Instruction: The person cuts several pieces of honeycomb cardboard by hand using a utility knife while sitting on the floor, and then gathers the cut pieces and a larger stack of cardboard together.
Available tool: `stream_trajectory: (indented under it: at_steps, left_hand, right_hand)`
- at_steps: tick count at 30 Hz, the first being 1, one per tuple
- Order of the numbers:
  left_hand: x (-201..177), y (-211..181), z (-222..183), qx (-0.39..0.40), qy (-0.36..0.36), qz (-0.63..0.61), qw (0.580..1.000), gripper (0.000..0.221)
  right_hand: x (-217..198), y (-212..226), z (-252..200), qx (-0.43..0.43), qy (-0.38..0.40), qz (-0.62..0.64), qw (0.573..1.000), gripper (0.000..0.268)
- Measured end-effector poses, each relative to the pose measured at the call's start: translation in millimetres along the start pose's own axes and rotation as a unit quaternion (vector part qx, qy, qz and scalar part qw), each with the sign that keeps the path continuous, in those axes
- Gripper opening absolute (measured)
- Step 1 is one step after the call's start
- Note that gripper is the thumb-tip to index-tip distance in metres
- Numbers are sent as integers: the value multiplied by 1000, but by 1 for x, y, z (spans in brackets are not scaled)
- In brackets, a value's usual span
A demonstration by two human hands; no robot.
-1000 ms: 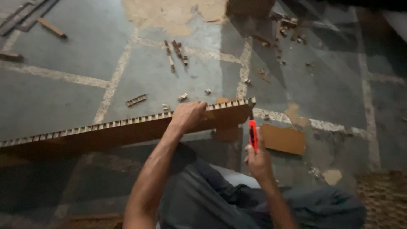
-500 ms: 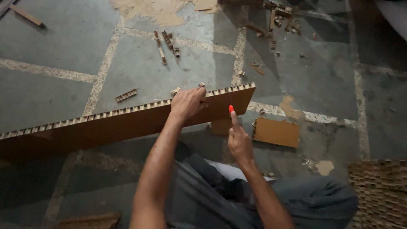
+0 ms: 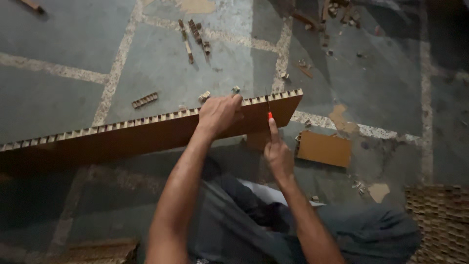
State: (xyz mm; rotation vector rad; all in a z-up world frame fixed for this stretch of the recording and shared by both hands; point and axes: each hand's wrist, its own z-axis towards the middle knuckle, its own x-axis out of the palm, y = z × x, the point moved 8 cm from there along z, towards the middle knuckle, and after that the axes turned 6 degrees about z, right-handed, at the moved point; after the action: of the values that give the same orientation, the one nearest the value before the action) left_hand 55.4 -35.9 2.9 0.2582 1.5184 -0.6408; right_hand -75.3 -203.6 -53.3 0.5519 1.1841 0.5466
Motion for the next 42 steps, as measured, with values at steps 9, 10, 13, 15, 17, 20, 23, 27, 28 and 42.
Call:
stream_trajectory:
  at_steps: [9, 10, 13, 15, 17, 20, 23, 27, 28, 42]
  left_hand:
    - [-9, 0, 1, 0, -33, -15, 999, 35]
    - [-6, 1, -2, -6, -29, -11, 999, 32]
    - [5, 1, -13, -22, 11, -34, 999, 27]
    - [-11, 3, 5, -19, -3, -25, 1000, 28]
    - [-12, -3, -4, -22, -9, -12, 1000, 32]
    - [-8, -3, -1, -21, 27, -2, 999, 40]
    - [-12, 14, -13, -12, 37, 1, 999, 77]
    - [-17, 56, -50, -84, 46, 20, 995, 42]
    - [-16, 62, -54, -108, 59, 0, 992, 37]
    - [-5, -19, 14, -34, 39, -20, 998, 40]
  right_hand:
    - [71, -93, -78, 120, 174, -19, 977, 71]
    - [79, -104, -84, 94, 164, -23, 982, 69]
    - [103, -150, -97, 150, 193, -39, 969, 70]
    - [90, -137, -60, 12, 129, 43, 991, 71]
    - [63, -133, -46, -20, 99, 151, 983, 72]
    - [17, -155, -58, 87, 3, 219, 972, 73]
    - [11, -208, -75, 326, 7, 307, 894, 75]
    - [-2, -220, -91, 396, -70, 305, 863, 73]
    - [-10, -213, -87, 395, -84, 288, 869, 73]
    - [-43, -5, -38, -1, -54, 34, 998, 68]
